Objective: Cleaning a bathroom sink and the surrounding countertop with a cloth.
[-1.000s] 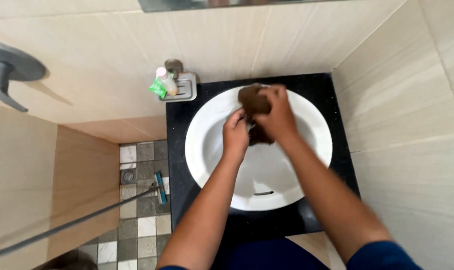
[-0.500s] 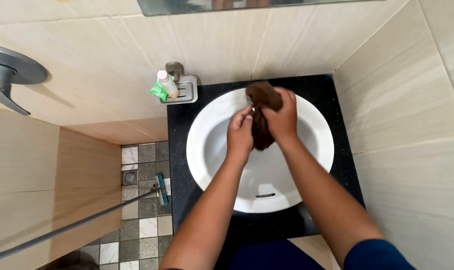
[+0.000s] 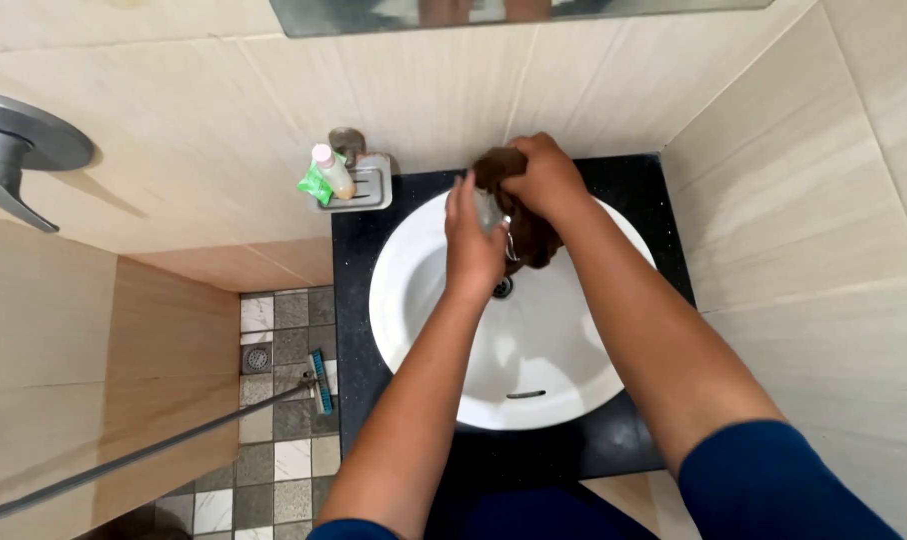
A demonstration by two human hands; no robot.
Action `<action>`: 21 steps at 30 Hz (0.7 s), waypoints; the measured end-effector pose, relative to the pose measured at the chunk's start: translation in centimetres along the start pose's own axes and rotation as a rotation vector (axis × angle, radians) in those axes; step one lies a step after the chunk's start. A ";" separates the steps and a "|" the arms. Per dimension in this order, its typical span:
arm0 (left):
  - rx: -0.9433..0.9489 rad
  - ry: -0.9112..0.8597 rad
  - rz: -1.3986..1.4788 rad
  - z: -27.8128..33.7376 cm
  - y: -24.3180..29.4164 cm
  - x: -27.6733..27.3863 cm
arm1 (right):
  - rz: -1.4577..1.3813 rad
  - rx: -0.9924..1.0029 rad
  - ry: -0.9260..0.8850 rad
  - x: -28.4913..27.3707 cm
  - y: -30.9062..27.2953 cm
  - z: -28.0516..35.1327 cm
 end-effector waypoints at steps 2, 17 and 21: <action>0.320 -0.196 -0.187 0.6 5.1 0.8 | 0.018 -0.119 -0.002 -0.3 -1.3 1.7; 0.492 -0.356 -0.565 0.6 2.0 3.0 | -0.016 -0.170 0.211 -0.7 -3.5 11.4; 0.480 -0.360 -0.587 -0.6 1.4 3.0 | -0.021 -0.167 0.181 -1.4 -4.6 10.3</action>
Point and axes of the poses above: each hand's wrist, its own z-axis away from the middle knuckle, its own x-axis out of the palm, y = z × x, the point moved 9 cm from there along -z, towards the middle knuckle
